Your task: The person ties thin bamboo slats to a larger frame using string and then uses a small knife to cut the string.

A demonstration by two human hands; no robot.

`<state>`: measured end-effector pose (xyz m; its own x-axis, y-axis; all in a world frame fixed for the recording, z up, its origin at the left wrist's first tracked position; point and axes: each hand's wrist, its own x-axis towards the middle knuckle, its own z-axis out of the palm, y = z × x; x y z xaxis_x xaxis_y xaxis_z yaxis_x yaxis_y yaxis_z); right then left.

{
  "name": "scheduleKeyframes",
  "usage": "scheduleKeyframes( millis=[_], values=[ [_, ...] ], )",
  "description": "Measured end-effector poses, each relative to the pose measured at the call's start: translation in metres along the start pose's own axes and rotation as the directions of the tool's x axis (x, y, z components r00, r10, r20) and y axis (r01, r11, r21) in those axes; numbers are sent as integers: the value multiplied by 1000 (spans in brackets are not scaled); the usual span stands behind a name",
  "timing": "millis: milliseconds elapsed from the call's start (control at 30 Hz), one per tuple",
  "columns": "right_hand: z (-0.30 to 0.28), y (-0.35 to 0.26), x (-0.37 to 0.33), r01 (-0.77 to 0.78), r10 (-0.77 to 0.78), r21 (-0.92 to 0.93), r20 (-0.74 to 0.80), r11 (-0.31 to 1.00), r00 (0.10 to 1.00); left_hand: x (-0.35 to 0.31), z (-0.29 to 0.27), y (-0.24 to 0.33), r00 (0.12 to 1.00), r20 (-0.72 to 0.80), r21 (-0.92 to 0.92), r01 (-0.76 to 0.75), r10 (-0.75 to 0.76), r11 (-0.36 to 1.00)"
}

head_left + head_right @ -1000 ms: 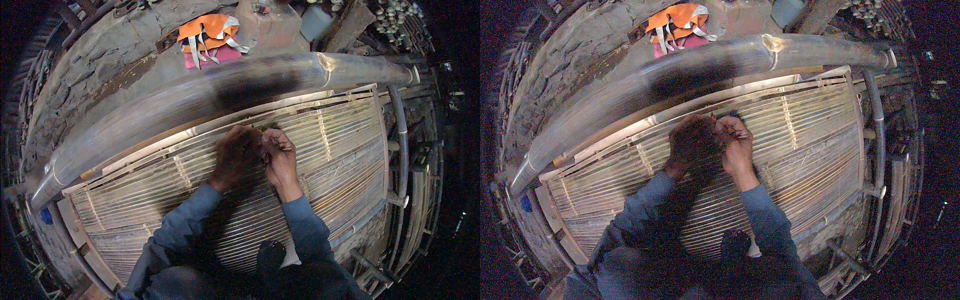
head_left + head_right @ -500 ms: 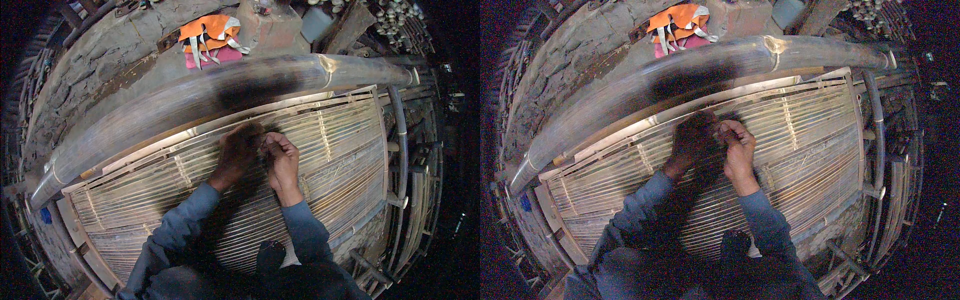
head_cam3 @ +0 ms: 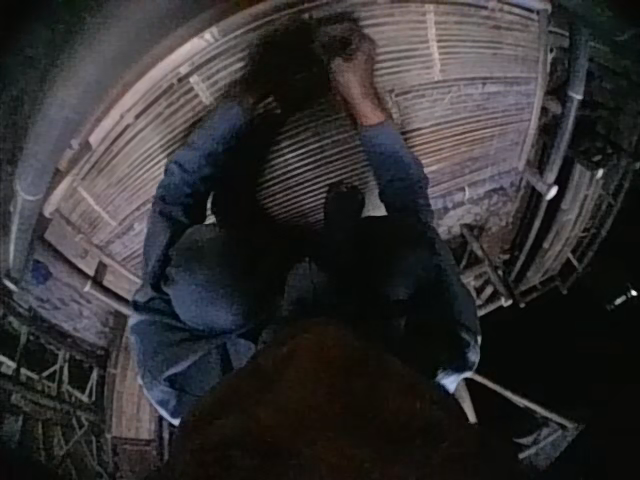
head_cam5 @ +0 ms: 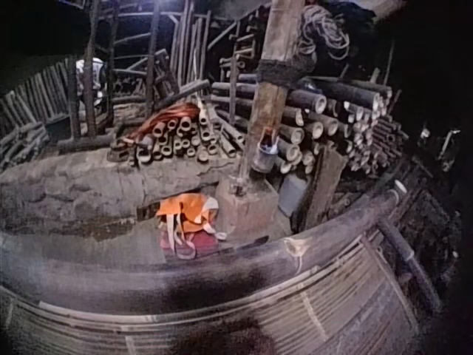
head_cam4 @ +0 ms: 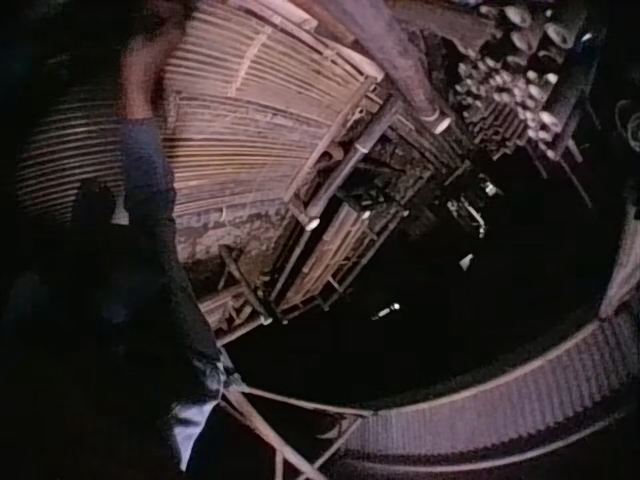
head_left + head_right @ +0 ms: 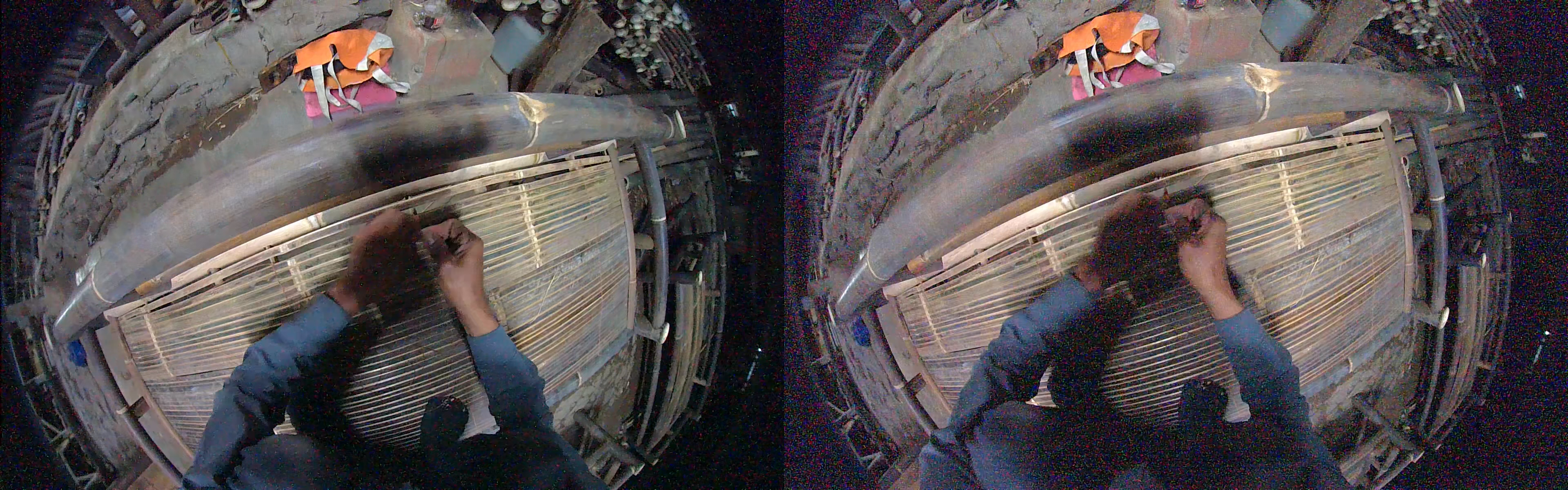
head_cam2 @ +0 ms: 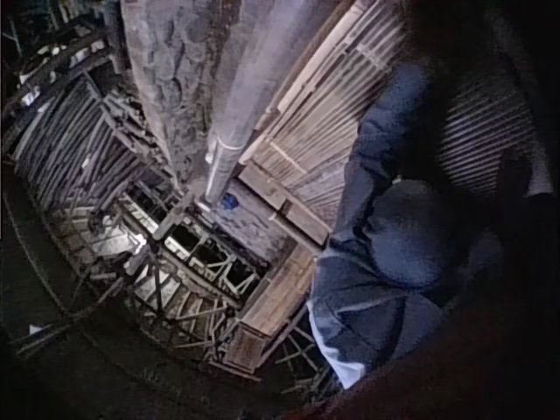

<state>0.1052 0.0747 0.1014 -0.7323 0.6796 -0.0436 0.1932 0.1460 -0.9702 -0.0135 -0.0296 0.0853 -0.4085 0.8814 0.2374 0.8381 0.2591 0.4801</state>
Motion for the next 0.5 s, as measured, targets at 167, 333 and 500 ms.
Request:
scheduleKeyframes(
  millis=[167,333,500],
  values=[
    [3,-16,-3,182,-180,-308,36,934,983,-15,-5,-8,981,-67,-114,173,-181,978],
    [-11,-51,-19,397,-419,-653,132,645,898,-30,-26,12,983,-180,-323,-41,-19,945],
    [-24,-67,-24,387,-317,-545,223,743,922,-27,-47,33,984,-40,-514,129,-174,848]
  ],
)
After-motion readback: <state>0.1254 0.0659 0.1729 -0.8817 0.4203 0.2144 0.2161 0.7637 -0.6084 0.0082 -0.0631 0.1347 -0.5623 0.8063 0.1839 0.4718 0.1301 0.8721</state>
